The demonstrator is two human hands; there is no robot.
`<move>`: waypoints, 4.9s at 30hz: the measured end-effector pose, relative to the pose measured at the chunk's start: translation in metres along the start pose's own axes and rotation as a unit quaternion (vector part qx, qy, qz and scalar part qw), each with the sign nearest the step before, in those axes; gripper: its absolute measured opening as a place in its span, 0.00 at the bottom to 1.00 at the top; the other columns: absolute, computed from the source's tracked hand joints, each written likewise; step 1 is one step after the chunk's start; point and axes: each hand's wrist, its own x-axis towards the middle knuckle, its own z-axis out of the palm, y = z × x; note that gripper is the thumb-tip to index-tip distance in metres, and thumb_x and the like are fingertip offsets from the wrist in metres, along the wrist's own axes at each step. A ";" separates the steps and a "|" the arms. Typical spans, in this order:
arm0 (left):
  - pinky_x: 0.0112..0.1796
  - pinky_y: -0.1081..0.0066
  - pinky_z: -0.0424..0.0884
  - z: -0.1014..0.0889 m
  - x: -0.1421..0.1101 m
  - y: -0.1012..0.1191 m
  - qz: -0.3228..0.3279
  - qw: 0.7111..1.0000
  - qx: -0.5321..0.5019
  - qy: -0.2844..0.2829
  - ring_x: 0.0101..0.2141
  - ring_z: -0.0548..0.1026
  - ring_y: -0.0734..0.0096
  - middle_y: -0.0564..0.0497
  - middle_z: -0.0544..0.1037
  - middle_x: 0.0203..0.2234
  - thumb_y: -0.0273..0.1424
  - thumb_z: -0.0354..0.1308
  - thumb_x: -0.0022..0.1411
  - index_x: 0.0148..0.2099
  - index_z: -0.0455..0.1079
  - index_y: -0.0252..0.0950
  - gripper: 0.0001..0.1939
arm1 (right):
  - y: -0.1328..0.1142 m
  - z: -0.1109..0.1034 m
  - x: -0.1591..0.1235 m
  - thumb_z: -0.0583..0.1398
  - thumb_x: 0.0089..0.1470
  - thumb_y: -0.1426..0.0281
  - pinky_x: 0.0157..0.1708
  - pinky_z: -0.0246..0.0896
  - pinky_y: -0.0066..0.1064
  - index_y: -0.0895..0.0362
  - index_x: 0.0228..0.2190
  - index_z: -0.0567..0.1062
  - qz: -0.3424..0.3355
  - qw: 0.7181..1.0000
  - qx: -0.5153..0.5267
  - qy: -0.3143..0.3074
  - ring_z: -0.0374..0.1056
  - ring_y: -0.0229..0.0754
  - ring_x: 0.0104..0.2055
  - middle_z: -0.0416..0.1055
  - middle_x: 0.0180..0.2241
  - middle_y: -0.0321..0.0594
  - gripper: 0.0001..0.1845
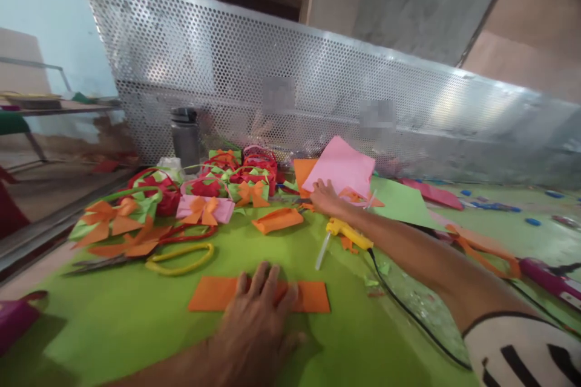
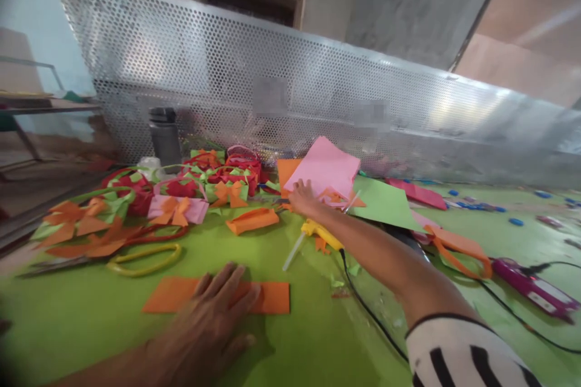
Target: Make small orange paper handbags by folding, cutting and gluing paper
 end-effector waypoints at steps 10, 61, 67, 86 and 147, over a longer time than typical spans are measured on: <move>0.55 0.39 0.50 0.006 -0.004 -0.004 0.099 0.994 -0.053 0.012 0.61 0.49 0.41 0.35 0.54 0.61 0.49 0.49 0.59 0.62 0.55 0.37 0.34 | 0.036 -0.016 -0.007 0.57 0.57 0.64 0.41 0.65 0.42 0.58 0.48 0.67 0.067 0.962 0.226 0.141 0.67 0.44 0.44 0.66 0.48 0.44 0.18; 0.25 0.75 0.59 -0.019 0.062 -0.060 -0.031 0.977 -0.125 0.168 0.21 0.66 0.74 0.54 0.69 0.19 0.27 0.47 0.59 0.30 0.65 0.34 0.08 | -0.028 -0.026 -0.159 0.59 0.50 0.61 0.27 0.56 0.28 0.56 0.39 0.67 0.017 0.780 0.618 0.094 0.58 0.37 0.28 0.62 0.26 0.32 0.15; 0.27 0.77 0.62 -0.053 0.105 -0.046 -0.004 0.964 -0.155 0.217 0.23 0.69 0.75 0.55 0.72 0.21 0.25 0.51 0.54 0.44 0.69 0.31 0.14 | -0.025 -0.025 -0.157 0.60 0.46 0.64 0.24 0.53 0.27 0.56 0.36 0.69 0.072 0.807 0.575 0.112 0.57 0.36 0.25 0.62 0.24 0.31 0.14; 0.36 0.71 0.72 -0.056 0.075 -0.015 0.225 0.935 -0.175 0.213 0.27 0.76 0.69 0.48 0.79 0.25 0.31 0.52 0.58 0.34 0.74 0.34 0.10 | -0.031 -0.012 -0.154 0.60 0.45 0.63 0.22 0.47 0.27 0.55 0.28 0.63 0.105 0.768 0.624 0.097 0.51 0.35 0.23 0.55 0.21 0.28 0.12; 0.59 0.49 0.49 -0.006 0.011 -0.072 0.153 0.972 -0.180 0.020 0.60 0.57 0.57 0.47 0.60 0.60 0.40 0.52 0.62 0.63 0.54 0.42 0.28 | -0.009 -0.051 -0.184 0.60 0.47 0.67 0.28 0.53 0.33 0.48 0.38 0.75 -0.004 0.973 0.220 -0.073 0.71 0.49 0.31 0.75 0.29 0.38 0.14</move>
